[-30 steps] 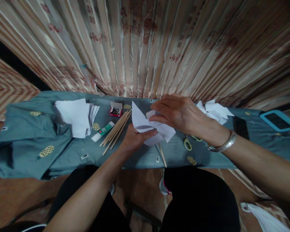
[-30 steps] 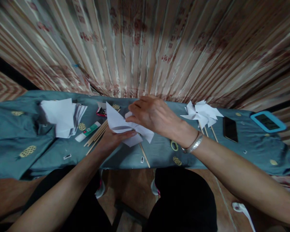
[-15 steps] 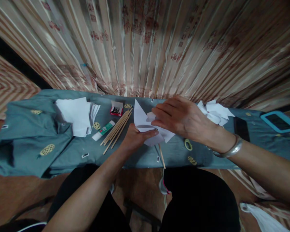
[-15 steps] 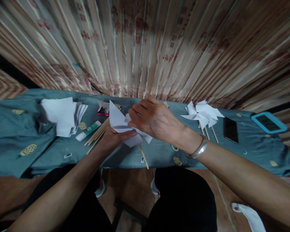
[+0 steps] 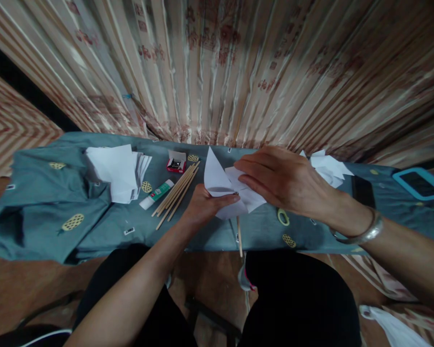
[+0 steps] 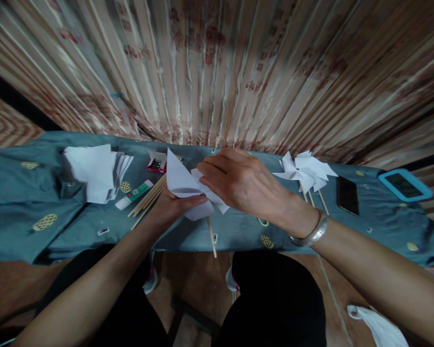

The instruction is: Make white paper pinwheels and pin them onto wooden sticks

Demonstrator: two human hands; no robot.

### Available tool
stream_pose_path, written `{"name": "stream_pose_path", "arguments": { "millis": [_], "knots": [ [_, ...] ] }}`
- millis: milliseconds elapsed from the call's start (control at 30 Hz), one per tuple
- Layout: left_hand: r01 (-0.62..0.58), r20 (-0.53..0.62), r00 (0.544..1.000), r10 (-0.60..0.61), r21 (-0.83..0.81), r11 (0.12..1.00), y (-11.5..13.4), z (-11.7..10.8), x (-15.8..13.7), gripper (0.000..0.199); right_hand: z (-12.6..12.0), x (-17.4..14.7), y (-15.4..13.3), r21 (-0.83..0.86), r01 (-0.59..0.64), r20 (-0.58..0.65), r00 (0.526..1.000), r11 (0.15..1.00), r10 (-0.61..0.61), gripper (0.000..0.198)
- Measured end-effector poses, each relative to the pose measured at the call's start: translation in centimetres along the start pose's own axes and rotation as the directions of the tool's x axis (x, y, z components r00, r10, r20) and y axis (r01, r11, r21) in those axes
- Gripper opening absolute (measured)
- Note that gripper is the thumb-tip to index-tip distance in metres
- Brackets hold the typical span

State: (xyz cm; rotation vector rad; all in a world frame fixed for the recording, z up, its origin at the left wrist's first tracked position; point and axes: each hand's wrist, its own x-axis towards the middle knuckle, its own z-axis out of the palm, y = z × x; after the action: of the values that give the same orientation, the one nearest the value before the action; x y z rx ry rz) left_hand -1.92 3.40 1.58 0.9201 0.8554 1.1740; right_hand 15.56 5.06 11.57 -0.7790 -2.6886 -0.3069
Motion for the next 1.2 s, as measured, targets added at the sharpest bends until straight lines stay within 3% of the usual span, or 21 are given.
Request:
{"name": "stream_pose_path", "arguments": {
  "millis": [300,467,1200],
  "knots": [
    [0.062,0.011,0.998,-0.061,-0.027,0.998,0.3,0.1,-0.3,0.023,-0.3,-0.9,0.2,0.147,-0.046,-0.058,0.997,0.988,0.055,0.022],
    [0.091,0.032,0.995,-0.091,-0.017,0.996,0.2,0.2,-0.2,0.028,-0.1,-1.0,0.3,0.099,-0.03,-0.054,0.998,0.995,0.035,0.023],
    [0.057,0.071,0.996,-0.055,-0.025,0.998,-0.1,0.0,0.0,0.025,-0.6,0.3,0.5,0.16,-0.059,0.039,0.998,0.985,0.053,0.022]
  ]
}}
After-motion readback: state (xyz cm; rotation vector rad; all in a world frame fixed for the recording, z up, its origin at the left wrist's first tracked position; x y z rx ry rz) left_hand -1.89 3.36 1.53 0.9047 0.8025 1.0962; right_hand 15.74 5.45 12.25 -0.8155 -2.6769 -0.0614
